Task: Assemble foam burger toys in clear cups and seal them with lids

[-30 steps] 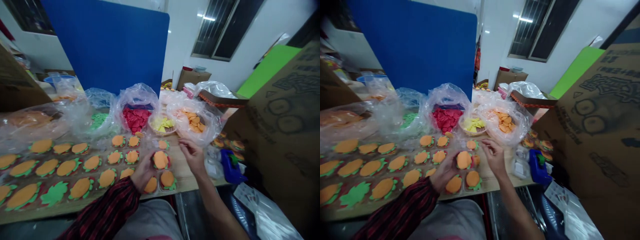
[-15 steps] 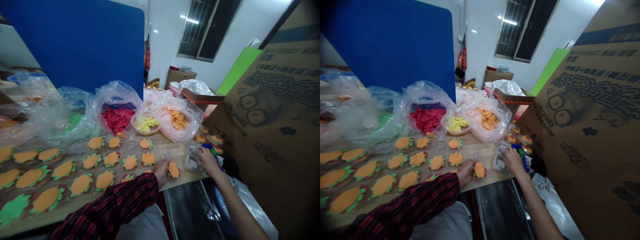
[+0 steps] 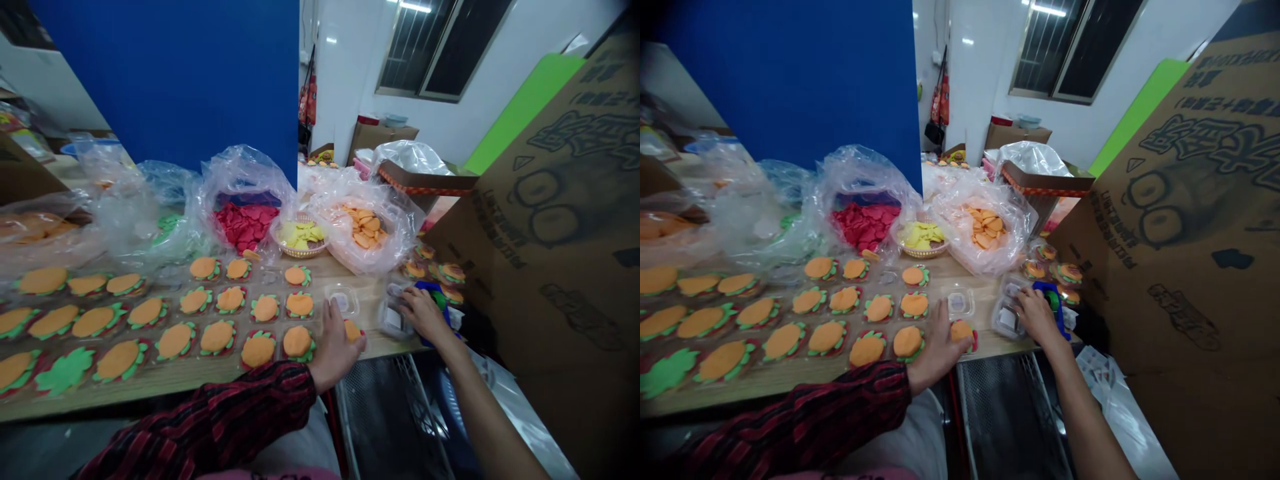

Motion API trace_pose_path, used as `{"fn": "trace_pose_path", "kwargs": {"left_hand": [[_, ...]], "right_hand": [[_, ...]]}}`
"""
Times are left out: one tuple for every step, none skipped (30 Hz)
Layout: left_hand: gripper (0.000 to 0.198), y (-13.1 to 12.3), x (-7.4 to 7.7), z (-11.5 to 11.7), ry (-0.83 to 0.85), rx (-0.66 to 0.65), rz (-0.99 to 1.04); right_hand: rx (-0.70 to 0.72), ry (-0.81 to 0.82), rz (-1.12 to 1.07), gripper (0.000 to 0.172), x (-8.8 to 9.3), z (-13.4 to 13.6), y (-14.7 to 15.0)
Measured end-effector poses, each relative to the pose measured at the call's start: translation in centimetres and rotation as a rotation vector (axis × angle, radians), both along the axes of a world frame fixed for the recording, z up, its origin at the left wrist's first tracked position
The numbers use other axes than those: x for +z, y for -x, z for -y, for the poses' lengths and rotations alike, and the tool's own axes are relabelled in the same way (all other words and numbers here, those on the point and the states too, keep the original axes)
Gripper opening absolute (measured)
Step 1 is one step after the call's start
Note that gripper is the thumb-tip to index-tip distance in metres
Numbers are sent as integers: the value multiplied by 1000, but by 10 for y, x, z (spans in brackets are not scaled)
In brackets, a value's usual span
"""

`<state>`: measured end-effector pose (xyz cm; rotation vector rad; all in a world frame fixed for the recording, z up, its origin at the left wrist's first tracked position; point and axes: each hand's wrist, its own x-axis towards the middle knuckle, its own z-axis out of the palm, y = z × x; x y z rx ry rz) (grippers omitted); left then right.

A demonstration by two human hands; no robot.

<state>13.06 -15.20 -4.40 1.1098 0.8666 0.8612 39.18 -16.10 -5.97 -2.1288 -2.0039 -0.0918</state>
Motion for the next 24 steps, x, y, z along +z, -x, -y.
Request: {"fn": "trace_pose_path", "kwargs": {"left_hand": [[78, -1, 2, 0, -204, -30, -121], [75, -3, 4, -3, -419, -102, -249], [72, -5, 6, -7, -619, -218, -370], [68, -6, 6, -13, -780, -364, -472], [65, -8, 6, -20, -909, -508, -573], [64, -8, 5, -26, -1005, -633, -670], [65, -8, 3, -32, -1070, -721, -753], [66, -6, 0, -36, -1111, -770, -818], [68, -2, -4, -38, -1131, -785, -864], [70, 2, -8, -40, -1146, -778, -888], [72, 6, -12, -41, -1156, -757, -900], [73, 11, -15, -41, -1157, -732, -906], [73, 16, -16, -42, -1159, -702, -898], [72, 21, -15, -42, -1149, -670, -880], [72, 24, -11, -42, -1124, -645, -846], [72, 26, -4, -41, -1072, -622, -788], [71, 27, 5, -40, -976, -605, -704], [69, 26, 16, -37, -823, -588, -586], [65, 23, 27, -34, -627, -560, -441], [61, 19, 38, -30, -362, -537, -266], [60, 14, 47, -27, -77, -495, -85], [59, 10, 54, -24, 4, -478, -10], [55, 6, 58, -21, 116, -458, 99], [50, 4, 61, -20, 241, -427, 211]], "right_hand": [[8, -2, -7, 19, 0, 0, -1], [14, -4, -9, 19, -1, 0, -1], [20, -8, -7, 19, -1, 0, -3], [22, -18, -2, 20, -2, 0, -4], [21, -31, 2, 20, -2, 0, -5], [19, -48, 3, 21, -1, 0, -6], [15, -68, -2, 21, 1, 1, -6], [11, -86, -11, 22, 4, 2, -6], [7, -102, -24, 22, 7, 4, -5], [1, -113, -40, 22, 11, 6, -3], [-4, -122, -54, 22, 16, 9, -1], [-11, -133, -65, 22, 21, 12, 3], [-18, -147, -73, 21, 27, 16, 6], [-20, -166, -80, 21, 32, 21, 11], [-17, -189, -85, 21, 37, 26, 17], [-8, -219, -89, 21, 42, 31, 23], [5, -253, -91, 21, 47, 36, 31], [25, -284, -92, 20, 51, 40, 40], [48, -317, -92, 20, 55, 43, 49], [82, -338, -91, 21, 58, 44, 59], [126, -354, -94, 21, 61, 43, 70], [178, -364, -99, 22, 64, 42, 82], [232, -359, -108, 23, 67, 39, 94], [281, -344, -118, 23, 72, 34, 105]]}}
